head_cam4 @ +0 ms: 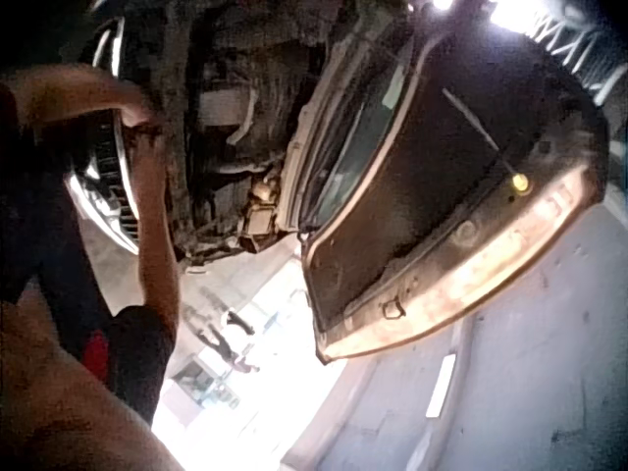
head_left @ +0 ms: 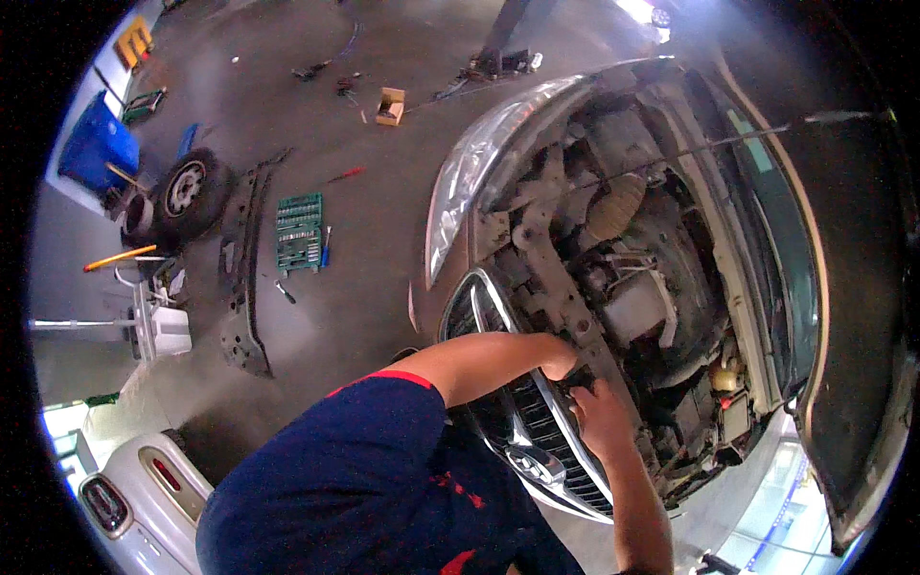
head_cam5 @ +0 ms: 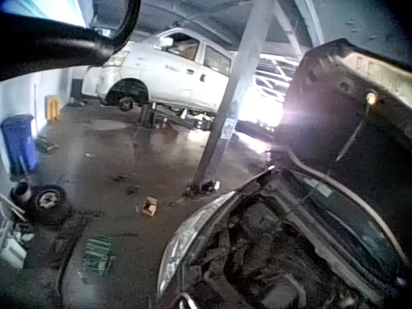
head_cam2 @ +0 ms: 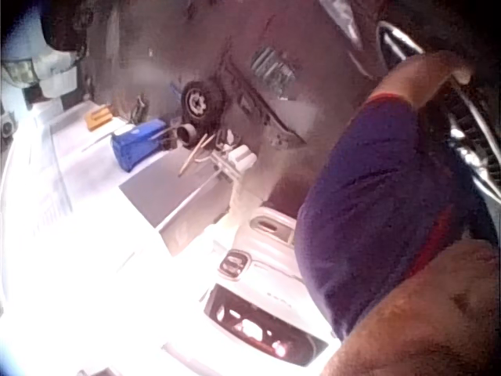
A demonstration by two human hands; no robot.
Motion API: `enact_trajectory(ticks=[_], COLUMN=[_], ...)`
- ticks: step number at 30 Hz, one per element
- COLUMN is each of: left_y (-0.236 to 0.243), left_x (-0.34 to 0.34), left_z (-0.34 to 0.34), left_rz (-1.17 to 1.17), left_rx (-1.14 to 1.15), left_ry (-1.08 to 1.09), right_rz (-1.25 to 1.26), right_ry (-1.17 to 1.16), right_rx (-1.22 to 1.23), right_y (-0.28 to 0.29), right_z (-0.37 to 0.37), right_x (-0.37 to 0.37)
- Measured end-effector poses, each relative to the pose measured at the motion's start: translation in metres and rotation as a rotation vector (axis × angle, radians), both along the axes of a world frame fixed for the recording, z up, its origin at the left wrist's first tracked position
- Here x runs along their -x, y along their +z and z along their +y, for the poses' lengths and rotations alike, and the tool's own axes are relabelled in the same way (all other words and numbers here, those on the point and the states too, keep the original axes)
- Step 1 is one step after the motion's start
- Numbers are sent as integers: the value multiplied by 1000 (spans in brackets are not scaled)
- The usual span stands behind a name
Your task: The person opens the car hood and removes a plastic radiator cover panel using a prying tool. They then select a socket wrench from a toolkit and use it to unscrew fasteners near the front grille.
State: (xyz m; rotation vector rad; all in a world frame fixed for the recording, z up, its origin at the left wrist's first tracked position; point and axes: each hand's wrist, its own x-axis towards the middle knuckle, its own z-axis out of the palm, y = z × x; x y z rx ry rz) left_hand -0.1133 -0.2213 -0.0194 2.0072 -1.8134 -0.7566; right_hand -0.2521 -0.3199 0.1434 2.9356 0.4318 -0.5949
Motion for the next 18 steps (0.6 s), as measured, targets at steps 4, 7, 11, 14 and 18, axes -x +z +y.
enact_trajectory(ticks=[4, 7, 11, 14, 18], left_y=[9, -16, -10, 4, -7], left_x=[6, -3, -4, -4, -7], left_z=[1, -5, -8, -10, -7], left_rz=[110, -87, -17, 13, 107], left_rx=[-170, -177, -261, -340, -242], left_ry=[130, -31, 38, 40, 171], right_rz=[-87, 110, -45, 138, -129], right_ry=[-459, -301, -175, -582, 64], right_rx=[-297, -46, -268, -225, -153], right_y=[-4, 2, -4, -1, -12], right_z=[-12, 5, -5, -12, -8], right_x=[-9, -19, -6, -13, 0])
